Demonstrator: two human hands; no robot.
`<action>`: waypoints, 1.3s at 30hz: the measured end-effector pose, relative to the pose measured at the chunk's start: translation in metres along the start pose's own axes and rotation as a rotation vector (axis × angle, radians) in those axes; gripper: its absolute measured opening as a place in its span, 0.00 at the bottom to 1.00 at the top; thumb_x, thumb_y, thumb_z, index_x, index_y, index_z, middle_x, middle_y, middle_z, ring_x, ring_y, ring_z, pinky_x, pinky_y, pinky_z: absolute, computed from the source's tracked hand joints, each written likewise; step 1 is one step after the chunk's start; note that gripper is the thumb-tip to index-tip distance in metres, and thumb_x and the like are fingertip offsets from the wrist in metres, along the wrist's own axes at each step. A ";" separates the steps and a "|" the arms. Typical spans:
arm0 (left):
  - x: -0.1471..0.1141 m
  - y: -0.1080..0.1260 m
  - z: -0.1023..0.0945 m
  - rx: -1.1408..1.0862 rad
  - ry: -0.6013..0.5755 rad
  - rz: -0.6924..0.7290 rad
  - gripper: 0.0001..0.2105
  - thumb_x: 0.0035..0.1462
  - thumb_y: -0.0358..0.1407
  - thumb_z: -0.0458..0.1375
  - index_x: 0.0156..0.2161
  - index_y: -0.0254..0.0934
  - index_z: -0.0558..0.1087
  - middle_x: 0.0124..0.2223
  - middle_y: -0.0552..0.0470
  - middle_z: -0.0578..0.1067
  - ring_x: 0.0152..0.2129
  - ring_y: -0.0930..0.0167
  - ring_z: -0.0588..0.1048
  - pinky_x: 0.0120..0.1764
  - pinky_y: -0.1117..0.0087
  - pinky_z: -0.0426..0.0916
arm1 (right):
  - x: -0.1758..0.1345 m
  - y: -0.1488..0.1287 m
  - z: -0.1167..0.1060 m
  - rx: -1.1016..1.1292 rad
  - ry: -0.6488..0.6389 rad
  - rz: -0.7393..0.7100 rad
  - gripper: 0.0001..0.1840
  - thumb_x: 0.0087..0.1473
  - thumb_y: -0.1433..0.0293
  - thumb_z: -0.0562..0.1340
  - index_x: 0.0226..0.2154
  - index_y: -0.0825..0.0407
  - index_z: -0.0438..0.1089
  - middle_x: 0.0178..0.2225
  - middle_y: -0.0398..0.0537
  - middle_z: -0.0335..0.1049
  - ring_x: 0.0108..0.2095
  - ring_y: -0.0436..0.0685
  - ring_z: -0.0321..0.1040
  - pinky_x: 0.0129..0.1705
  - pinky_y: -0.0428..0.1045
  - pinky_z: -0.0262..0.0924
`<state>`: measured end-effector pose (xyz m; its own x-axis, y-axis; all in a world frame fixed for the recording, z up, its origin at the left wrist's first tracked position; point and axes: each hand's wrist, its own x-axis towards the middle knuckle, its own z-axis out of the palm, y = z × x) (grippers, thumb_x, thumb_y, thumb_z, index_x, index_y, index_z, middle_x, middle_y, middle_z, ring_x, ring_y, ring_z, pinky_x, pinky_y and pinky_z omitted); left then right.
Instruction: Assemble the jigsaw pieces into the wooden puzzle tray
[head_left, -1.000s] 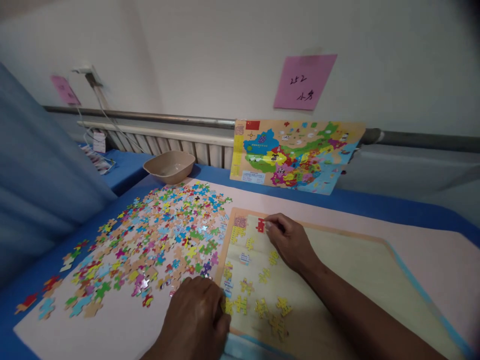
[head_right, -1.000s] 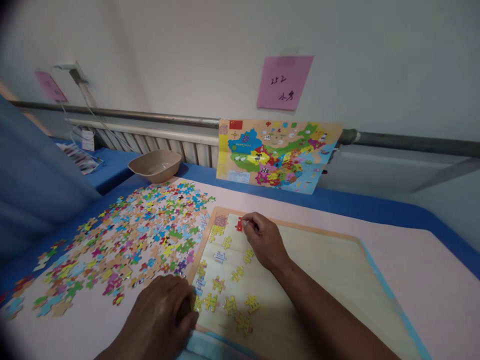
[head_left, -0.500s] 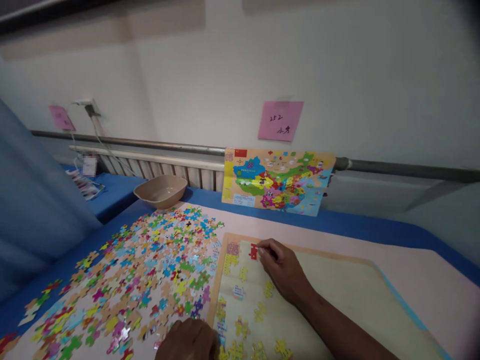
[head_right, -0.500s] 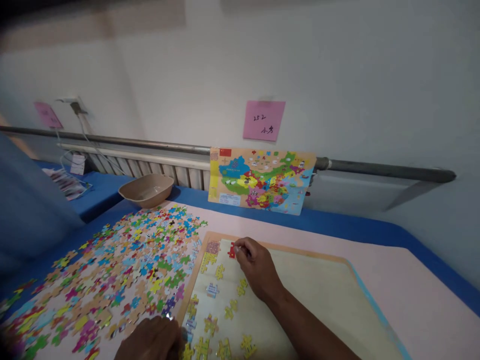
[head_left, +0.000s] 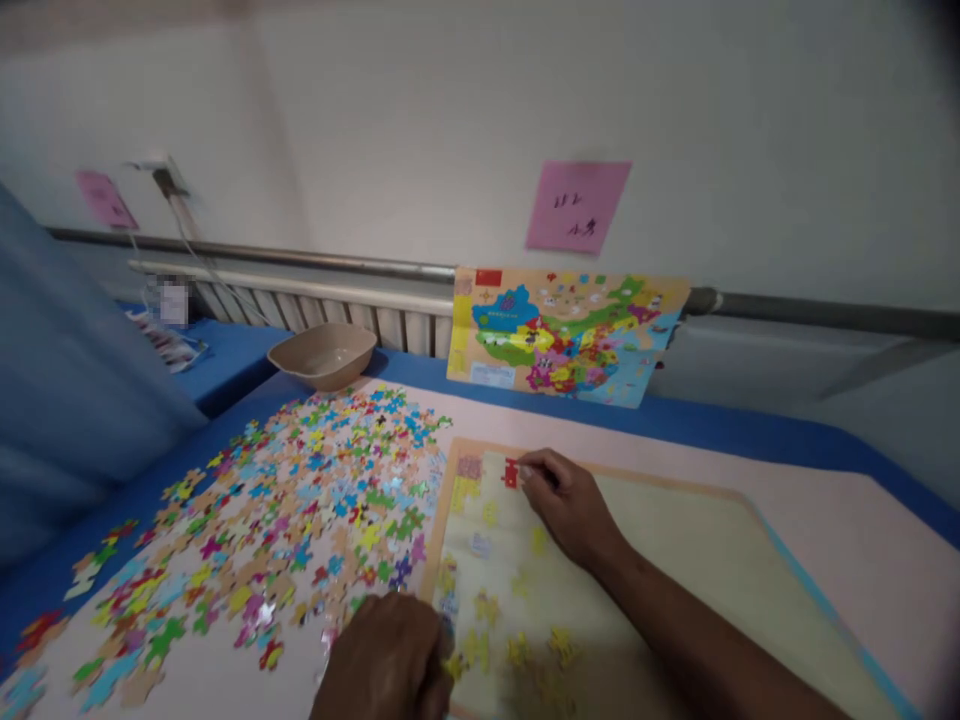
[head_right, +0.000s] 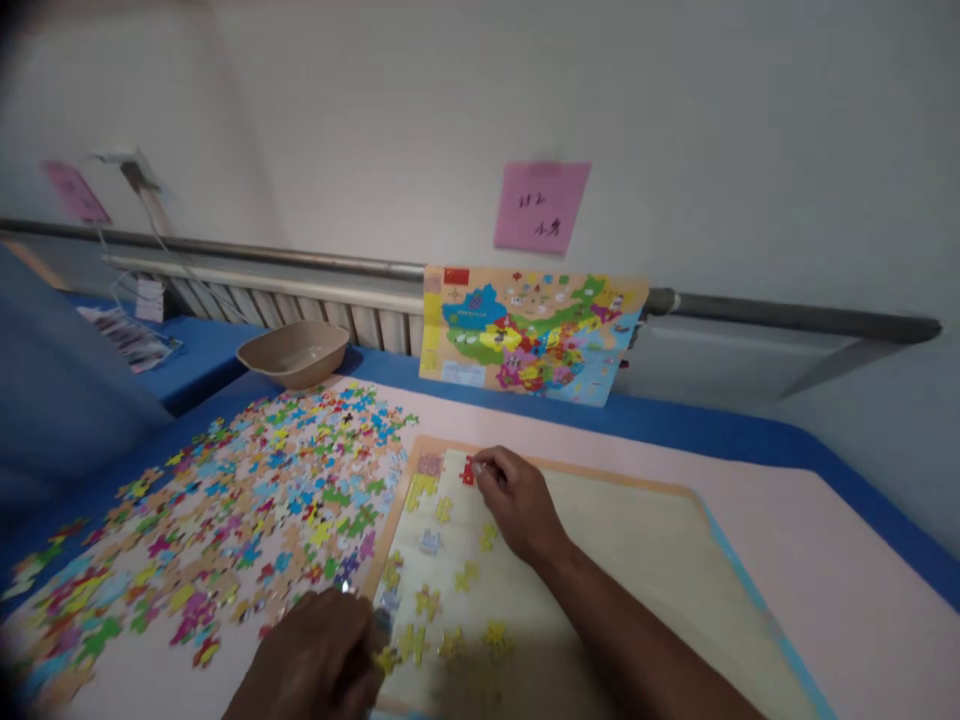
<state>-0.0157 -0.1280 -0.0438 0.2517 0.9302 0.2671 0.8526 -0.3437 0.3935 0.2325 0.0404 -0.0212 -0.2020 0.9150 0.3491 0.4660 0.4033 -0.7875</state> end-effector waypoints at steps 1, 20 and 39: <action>0.000 0.002 -0.002 -0.061 -0.020 -0.035 0.10 0.47 0.23 0.58 0.33 0.42 0.71 0.32 0.56 0.76 0.31 0.68 0.74 0.35 0.68 0.61 | 0.000 0.001 0.000 0.004 0.002 0.009 0.12 0.63 0.61 0.59 0.36 0.50 0.75 0.29 0.44 0.72 0.29 0.55 0.64 0.33 0.49 0.58; 0.010 -0.004 -0.026 -0.978 -0.153 -0.570 0.03 0.50 0.32 0.60 0.31 0.38 0.70 0.33 0.52 0.74 0.31 0.71 0.71 0.33 0.72 0.67 | 0.001 0.000 0.000 0.020 -0.015 0.028 0.13 0.63 0.59 0.60 0.35 0.50 0.75 0.27 0.42 0.70 0.27 0.54 0.60 0.32 0.49 0.56; 0.109 -0.020 -0.008 -0.510 -0.127 -0.499 0.09 0.48 0.23 0.56 0.32 0.37 0.75 0.27 0.58 0.74 0.26 0.72 0.72 0.30 0.74 0.58 | 0.002 0.002 -0.002 0.015 -0.045 0.000 0.13 0.65 0.61 0.58 0.36 0.49 0.74 0.26 0.40 0.66 0.28 0.54 0.61 0.33 0.49 0.55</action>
<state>-0.0083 -0.0206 -0.0154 -0.0336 0.9890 -0.1438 0.5677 0.1373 0.8117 0.2345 0.0426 -0.0211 -0.2402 0.9143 0.3262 0.4529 0.4027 -0.7954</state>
